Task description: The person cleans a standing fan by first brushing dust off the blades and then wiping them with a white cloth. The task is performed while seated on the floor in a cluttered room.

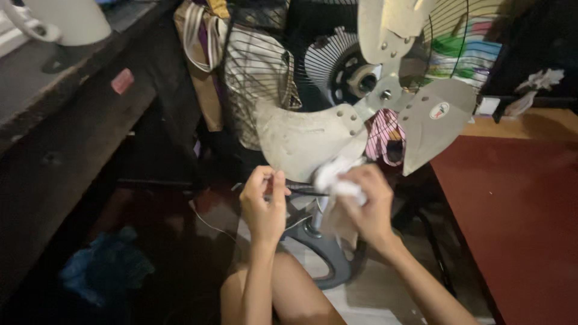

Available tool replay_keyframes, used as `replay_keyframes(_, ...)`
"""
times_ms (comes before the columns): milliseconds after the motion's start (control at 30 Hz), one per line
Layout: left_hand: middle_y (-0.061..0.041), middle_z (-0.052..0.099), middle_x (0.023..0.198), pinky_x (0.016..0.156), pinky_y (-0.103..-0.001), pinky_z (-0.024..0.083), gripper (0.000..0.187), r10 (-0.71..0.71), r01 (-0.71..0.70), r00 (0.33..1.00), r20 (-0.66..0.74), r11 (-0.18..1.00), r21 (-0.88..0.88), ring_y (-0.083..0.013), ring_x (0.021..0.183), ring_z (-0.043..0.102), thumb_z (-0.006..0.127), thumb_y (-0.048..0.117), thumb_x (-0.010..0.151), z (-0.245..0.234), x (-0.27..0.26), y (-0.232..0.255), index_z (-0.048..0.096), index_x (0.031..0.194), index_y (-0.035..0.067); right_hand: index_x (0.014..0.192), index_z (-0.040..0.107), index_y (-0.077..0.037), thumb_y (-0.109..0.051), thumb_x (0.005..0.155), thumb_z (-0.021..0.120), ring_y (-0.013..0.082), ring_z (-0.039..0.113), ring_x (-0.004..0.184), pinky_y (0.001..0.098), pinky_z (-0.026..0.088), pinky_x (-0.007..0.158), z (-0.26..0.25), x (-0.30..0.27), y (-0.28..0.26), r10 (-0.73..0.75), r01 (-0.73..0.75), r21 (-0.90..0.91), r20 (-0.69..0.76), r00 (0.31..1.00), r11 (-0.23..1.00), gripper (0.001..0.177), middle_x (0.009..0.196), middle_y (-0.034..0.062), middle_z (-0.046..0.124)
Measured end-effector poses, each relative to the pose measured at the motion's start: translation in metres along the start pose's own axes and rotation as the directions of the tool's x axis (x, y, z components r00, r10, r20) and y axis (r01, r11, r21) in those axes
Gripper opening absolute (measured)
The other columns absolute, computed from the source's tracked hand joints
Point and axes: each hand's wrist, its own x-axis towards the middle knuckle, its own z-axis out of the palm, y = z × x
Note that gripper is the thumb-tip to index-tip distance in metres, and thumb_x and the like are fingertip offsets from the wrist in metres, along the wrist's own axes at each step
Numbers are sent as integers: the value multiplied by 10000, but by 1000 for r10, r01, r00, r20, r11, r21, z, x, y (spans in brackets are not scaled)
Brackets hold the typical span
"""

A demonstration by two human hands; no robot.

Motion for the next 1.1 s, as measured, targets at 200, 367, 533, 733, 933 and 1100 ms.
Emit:
replay_keyframes(200, -34, 632, 747, 570, -247, 506, 145, -56, 59, 998, 30, 992, -115, -102, 617, 657, 649, 102, 994, 5, -6, -5, 582, 910, 6, 1041, 725, -26, 32, 810, 683, 264, 671, 1036, 372, 523, 942, -6, 23, 16, -45, 21, -93, -270, 962, 995, 242, 1076, 117, 670)
replay_keyframes(367, -29, 623, 734, 568, -237, 510, 163, -60, 60, 998, 4, 994, -96, -94, 609, 666, 649, 111, 988, 4, -3, -6, 567, 896, 5, 1036, 689, 25, -1, 748, 721, 281, 645, 987, 370, 511, 869, 7, 17, 12, -131, 101, -166, -185, 974, 981, 291, 1018, 140, 640)
replay_keyframes(533, -33, 637, 726, 568, -236, 501, 167, -80, 80, 997, 9, 993, -86, -95, 611, 659, 652, 117, 994, 0, -3, -9, 576, 902, 0, 1034, 715, -26, 18, 741, 699, 267, 658, 1004, 375, 517, 895, 1, 12, 5, -61, 66, 36, -119, 991, 997, 297, 1038, 113, 666)
replay_keyframes(733, -31, 643, 752, 566, -239, 508, 154, -100, 102, 995, 20, 984, -145, -95, 618, 653, 660, 118, 982, 5, -5, -11, 598, 917, -7, 1090, 689, 3, 43, 764, 708, 304, 619, 1108, 443, 481, 1025, 4, 30, 15, -162, 104, -263, -211, 964, 959, 329, 1077, 127, 654)
replay_keyframes(933, -32, 643, 750, 570, -240, 511, 158, -117, 117, 993, 6, 984, -133, -94, 614, 646, 655, 124, 987, -1, -1, -19, 596, 918, -5, 1076, 715, -46, 29, 807, 716, 260, 641, 981, 370, 515, 863, -10, 31, 8, -68, 51, -91, -193, 979, 995, 280, 1026, 92, 681)
replay_keyframes(1100, -36, 641, 733, 554, -248, 503, 170, -112, 114, 993, 28, 984, -134, -94, 607, 665, 662, 126, 977, 4, -6, -23, 589, 899, -5, 1167, 727, -1, 66, 792, 727, 301, 611, 1021, 402, 482, 871, -4, 63, 10, -148, 43, -283, -360, 921, 958, 381, 1066, 157, 611)
